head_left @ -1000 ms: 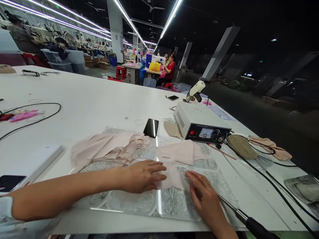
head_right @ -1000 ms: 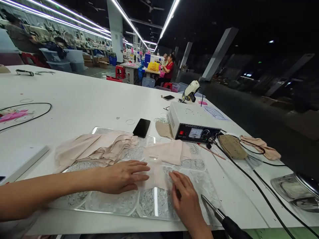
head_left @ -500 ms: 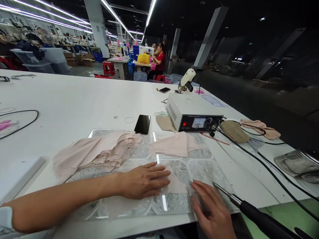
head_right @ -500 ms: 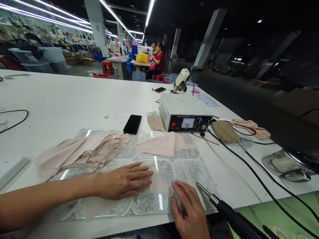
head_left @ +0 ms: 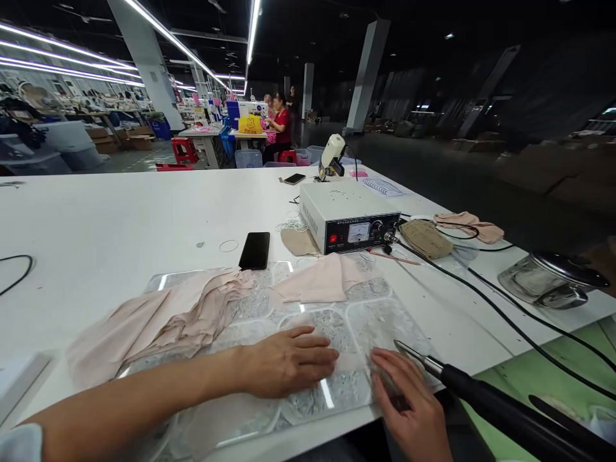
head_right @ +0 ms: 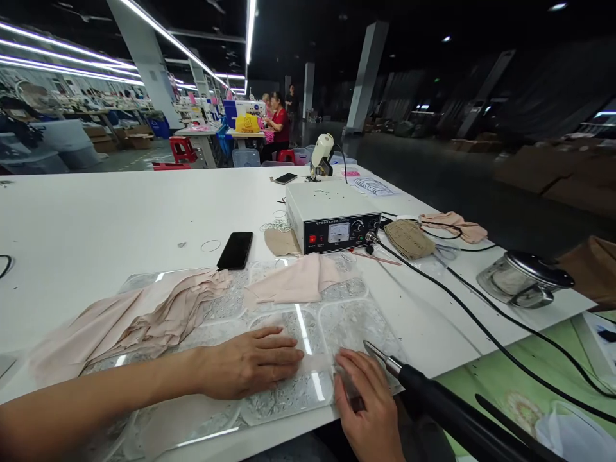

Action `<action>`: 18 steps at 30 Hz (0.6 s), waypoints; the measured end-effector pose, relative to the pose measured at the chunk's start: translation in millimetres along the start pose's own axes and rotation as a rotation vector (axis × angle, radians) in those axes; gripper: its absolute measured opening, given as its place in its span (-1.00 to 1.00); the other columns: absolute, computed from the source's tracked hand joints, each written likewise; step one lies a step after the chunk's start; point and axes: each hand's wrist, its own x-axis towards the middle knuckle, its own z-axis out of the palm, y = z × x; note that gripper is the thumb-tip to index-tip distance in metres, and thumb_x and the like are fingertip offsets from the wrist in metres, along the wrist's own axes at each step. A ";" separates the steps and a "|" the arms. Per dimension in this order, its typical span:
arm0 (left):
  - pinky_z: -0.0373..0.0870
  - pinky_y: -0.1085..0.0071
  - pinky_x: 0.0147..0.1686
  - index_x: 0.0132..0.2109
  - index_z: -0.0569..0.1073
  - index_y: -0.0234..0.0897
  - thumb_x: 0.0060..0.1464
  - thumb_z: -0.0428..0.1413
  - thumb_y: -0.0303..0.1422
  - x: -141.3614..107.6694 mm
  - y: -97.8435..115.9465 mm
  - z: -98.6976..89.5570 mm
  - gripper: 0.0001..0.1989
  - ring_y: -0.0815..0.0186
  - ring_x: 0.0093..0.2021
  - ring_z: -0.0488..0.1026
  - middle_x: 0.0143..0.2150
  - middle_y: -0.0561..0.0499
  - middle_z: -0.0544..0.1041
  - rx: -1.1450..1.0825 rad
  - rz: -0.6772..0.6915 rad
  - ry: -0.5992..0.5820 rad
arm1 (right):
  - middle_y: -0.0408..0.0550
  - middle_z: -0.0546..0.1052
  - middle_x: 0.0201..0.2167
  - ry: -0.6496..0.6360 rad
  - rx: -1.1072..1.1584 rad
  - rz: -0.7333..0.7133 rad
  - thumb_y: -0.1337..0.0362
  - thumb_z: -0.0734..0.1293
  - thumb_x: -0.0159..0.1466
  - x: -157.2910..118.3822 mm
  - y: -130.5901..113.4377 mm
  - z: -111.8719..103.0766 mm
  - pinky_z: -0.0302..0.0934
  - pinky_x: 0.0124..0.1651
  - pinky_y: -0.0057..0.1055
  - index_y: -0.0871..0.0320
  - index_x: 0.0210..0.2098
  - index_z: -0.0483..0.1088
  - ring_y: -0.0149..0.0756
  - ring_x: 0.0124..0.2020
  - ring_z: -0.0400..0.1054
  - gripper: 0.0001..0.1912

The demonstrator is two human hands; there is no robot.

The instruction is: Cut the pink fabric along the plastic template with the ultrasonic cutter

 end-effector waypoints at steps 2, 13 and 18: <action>0.09 0.18 0.32 0.18 0.38 -0.30 0.39 -0.11 -0.39 10.9 -2.5 4.1 -0.68 0.17 0.28 0.29 0.24 -0.15 0.39 -0.003 0.043 -0.001 | -0.03 0.58 -0.17 0.004 -0.009 -0.004 0.32 0.30 0.28 2.7 -3.8 3.2 0.43 -0.09 -0.22 0.04 -0.08 0.45 -0.19 -0.13 0.49 -0.78; 0.24 0.25 0.22 0.14 0.40 -0.38 0.40 -0.12 -0.36 15.7 -9.4 12.1 -0.68 0.14 0.26 0.30 0.21 -0.20 0.42 0.032 0.076 0.028 | -0.07 0.58 -0.24 0.040 -0.003 0.022 0.38 0.25 0.30 12.5 6.5 11.6 0.42 -0.11 -0.29 0.05 -0.20 0.47 -0.25 -0.20 0.50 -0.82; 0.28 0.31 0.21 0.11 0.40 -0.32 0.36 -0.04 -0.33 11.5 -12.7 26.8 -0.72 0.20 0.20 0.37 0.15 -0.15 0.48 0.066 0.061 0.077 | -0.09 0.58 -0.23 0.082 0.009 -0.035 0.27 0.31 0.27 -0.8 11.2 16.7 0.44 -0.21 -0.27 -0.07 -0.13 0.48 -0.19 -0.23 0.51 -0.81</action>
